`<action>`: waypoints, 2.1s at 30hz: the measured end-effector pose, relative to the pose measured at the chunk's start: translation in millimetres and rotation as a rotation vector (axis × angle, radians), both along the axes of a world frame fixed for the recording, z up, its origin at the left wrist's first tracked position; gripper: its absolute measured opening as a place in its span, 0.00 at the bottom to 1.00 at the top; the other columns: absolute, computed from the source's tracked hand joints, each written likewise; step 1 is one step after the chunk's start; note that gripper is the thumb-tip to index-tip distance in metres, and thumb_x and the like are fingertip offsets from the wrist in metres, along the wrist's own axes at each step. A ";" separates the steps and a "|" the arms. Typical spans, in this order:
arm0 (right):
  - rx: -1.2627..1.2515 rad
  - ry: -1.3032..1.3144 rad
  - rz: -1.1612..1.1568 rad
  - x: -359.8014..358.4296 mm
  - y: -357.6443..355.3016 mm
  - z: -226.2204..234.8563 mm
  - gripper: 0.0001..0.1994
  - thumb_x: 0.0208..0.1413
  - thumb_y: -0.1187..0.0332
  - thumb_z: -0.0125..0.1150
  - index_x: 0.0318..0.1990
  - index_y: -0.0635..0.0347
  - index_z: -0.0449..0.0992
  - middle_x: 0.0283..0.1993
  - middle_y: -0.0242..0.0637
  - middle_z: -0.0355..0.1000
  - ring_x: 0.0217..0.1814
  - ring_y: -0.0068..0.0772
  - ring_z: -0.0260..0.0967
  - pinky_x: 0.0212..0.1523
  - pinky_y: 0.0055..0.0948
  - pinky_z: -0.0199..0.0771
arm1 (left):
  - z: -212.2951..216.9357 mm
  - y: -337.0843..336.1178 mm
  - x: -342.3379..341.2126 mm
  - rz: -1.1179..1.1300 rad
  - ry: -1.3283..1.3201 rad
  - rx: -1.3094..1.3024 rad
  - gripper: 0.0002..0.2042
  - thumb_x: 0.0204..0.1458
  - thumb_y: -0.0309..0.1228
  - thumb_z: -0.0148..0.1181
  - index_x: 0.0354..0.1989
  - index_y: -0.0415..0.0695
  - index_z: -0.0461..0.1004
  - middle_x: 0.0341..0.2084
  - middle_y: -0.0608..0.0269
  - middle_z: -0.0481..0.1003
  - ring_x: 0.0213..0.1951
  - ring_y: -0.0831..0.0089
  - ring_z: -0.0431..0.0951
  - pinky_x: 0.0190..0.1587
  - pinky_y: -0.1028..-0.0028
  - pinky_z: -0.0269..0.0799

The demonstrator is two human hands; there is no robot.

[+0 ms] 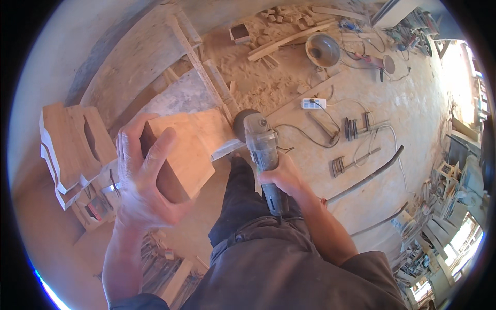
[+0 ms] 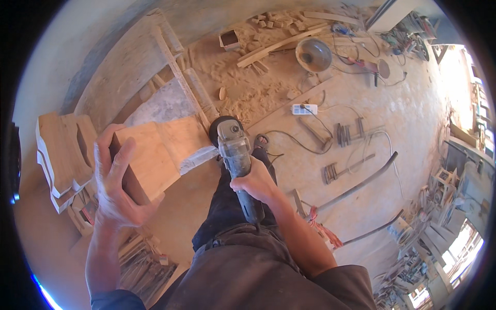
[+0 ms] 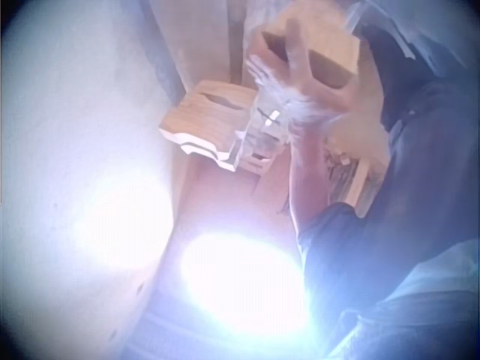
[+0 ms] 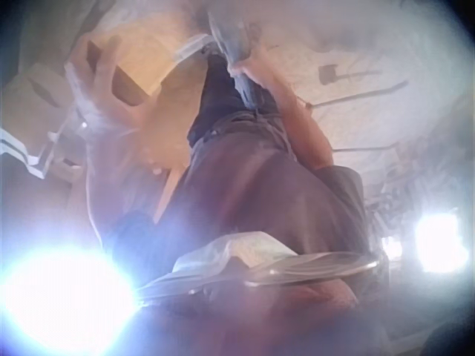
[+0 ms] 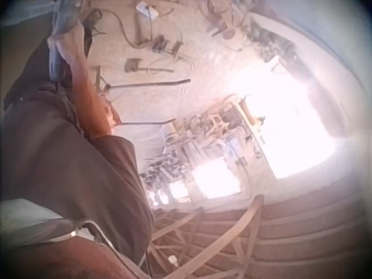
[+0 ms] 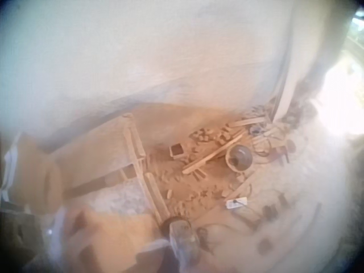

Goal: The person uses an angle grinder to smooth and shape a wooden piece on a workbench. They mark the wood with a pencil and ruler, then continue grinding along the marked lines. The person handles the wood and tools directly without visible protective gear.

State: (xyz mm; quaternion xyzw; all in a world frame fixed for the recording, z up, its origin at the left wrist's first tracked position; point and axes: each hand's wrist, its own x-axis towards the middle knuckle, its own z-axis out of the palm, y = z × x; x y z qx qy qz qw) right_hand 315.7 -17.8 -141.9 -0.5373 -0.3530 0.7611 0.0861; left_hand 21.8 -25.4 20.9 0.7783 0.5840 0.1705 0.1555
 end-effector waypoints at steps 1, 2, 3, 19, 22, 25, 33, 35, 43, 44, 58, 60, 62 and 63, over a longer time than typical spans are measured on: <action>-0.004 -0.003 -0.009 6.0 -7.1 -2.6 0.22 0.41 0.73 0.72 0.48 0.65 0.77 0.35 0.36 0.76 0.35 0.31 0.77 0.40 0.33 0.79 | 0.5 -0.5 0.8 0.003 0.003 -0.006 0.50 0.24 0.28 0.76 0.68 0.46 0.68 0.65 0.36 0.62 0.61 0.42 0.68 0.62 0.49 0.67; -0.009 -0.006 -0.019 11.3 -14.0 -6.7 0.22 0.41 0.74 0.72 0.48 0.65 0.77 0.35 0.36 0.76 0.35 0.31 0.77 0.40 0.34 0.79 | 1.1 -0.6 1.3 0.005 0.007 -0.013 0.50 0.24 0.28 0.76 0.69 0.46 0.68 0.65 0.36 0.62 0.61 0.42 0.68 0.62 0.49 0.66; -0.014 -0.009 -0.029 15.9 -19.3 -8.8 0.22 0.41 0.75 0.72 0.48 0.65 0.77 0.36 0.36 0.76 0.34 0.30 0.77 0.39 0.34 0.79 | 0.8 -0.5 2.0 0.011 -0.003 0.000 0.48 0.24 0.28 0.76 0.66 0.45 0.69 0.65 0.37 0.62 0.59 0.42 0.68 0.60 0.49 0.67; 0.012 0.037 -0.049 4.3 -8.4 -3.2 0.23 0.40 0.75 0.69 0.50 0.64 0.79 0.36 0.34 0.76 0.34 0.28 0.75 0.39 0.32 0.79 | -1.4 1.3 4.3 -0.007 -0.017 0.067 0.46 0.22 0.30 0.78 0.62 0.38 0.73 0.63 0.39 0.64 0.53 0.47 0.69 0.57 0.52 0.66; 0.026 0.043 -0.038 1.2 -7.1 -2.7 0.23 0.40 0.75 0.69 0.49 0.64 0.79 0.36 0.35 0.77 0.35 0.28 0.75 0.40 0.32 0.79 | 0.9 -0.1 3.2 -0.002 0.013 0.055 0.45 0.22 0.31 0.78 0.61 0.38 0.73 0.63 0.40 0.64 0.53 0.47 0.69 0.57 0.52 0.66; 0.049 0.049 -0.032 -3.5 -3.6 -3.8 0.23 0.40 0.74 0.70 0.49 0.64 0.79 0.37 0.35 0.77 0.35 0.28 0.76 0.41 0.32 0.78 | 2.2 1.6 3.0 -0.003 0.029 0.051 0.45 0.22 0.31 0.78 0.61 0.39 0.74 0.63 0.39 0.64 0.54 0.45 0.69 0.58 0.51 0.66; 0.037 0.012 0.051 -12.5 10.5 -0.3 0.23 0.40 0.73 0.73 0.49 0.65 0.79 0.37 0.34 0.78 0.37 0.28 0.76 0.42 0.32 0.77 | 1.5 1.7 0.8 0.009 0.005 0.048 0.45 0.23 0.30 0.78 0.61 0.40 0.74 0.63 0.39 0.65 0.57 0.42 0.69 0.59 0.50 0.66; 0.026 0.010 -0.001 -12.2 12.7 -2.5 0.24 0.39 0.73 0.73 0.49 0.64 0.78 0.36 0.34 0.78 0.37 0.28 0.76 0.41 0.32 0.77 | 2.2 2.7 0.6 0.001 0.002 0.039 0.45 0.22 0.30 0.78 0.61 0.40 0.74 0.63 0.39 0.64 0.57 0.41 0.69 0.59 0.50 0.66; 0.130 -0.005 0.035 -12.9 14.8 -18.3 0.24 0.39 0.73 0.73 0.48 0.64 0.77 0.36 0.34 0.76 0.35 0.29 0.75 0.40 0.33 0.78 | 1.4 2.6 -2.4 -0.006 0.002 0.017 0.47 0.23 0.29 0.78 0.64 0.42 0.71 0.65 0.38 0.63 0.59 0.42 0.69 0.60 0.50 0.66; 0.131 -0.038 0.047 -10.2 17.1 -18.5 0.24 0.39 0.73 0.73 0.48 0.64 0.77 0.36 0.34 0.76 0.35 0.29 0.75 0.40 0.33 0.78 | 1.3 3.6 -1.6 -0.003 -0.012 0.031 0.46 0.23 0.29 0.78 0.63 0.42 0.72 0.64 0.38 0.64 0.58 0.41 0.69 0.59 0.49 0.66; 0.196 -0.130 0.127 -25.4 30.9 0.5 0.23 0.38 0.71 0.73 0.47 0.66 0.77 0.35 0.38 0.77 0.34 0.32 0.77 0.39 0.35 0.78 | -9.9 -46.0 -54.5 0.057 -0.059 0.058 0.55 0.24 0.30 0.81 0.72 0.49 0.64 0.67 0.36 0.59 0.61 0.39 0.67 0.60 0.48 0.68; 0.190 -0.207 0.124 -23.0 30.6 2.0 0.24 0.38 0.70 0.73 0.46 0.66 0.78 0.35 0.40 0.79 0.37 0.35 0.79 0.43 0.37 0.79 | -22.1 -65.8 -72.7 0.067 -0.068 0.076 0.57 0.25 0.31 0.82 0.74 0.51 0.61 0.68 0.36 0.57 0.62 0.39 0.67 0.60 0.47 0.69; 0.203 -0.182 0.045 -20.0 20.8 -6.1 0.23 0.38 0.70 0.73 0.46 0.67 0.78 0.34 0.40 0.79 0.36 0.35 0.79 0.42 0.37 0.79 | -33.9 -92.6 -94.0 0.098 -0.049 0.075 0.60 0.26 0.31 0.83 0.77 0.53 0.58 0.69 0.35 0.56 0.63 0.39 0.67 0.60 0.47 0.70; 0.201 -0.166 0.014 -18.1 14.5 -8.3 0.23 0.38 0.70 0.73 0.46 0.67 0.78 0.34 0.40 0.79 0.35 0.34 0.79 0.41 0.37 0.80 | -39.8 -106.9 -107.2 0.100 -0.028 0.050 0.60 0.28 0.32 0.83 0.78 0.53 0.56 0.69 0.35 0.55 0.64 0.37 0.66 0.61 0.45 0.69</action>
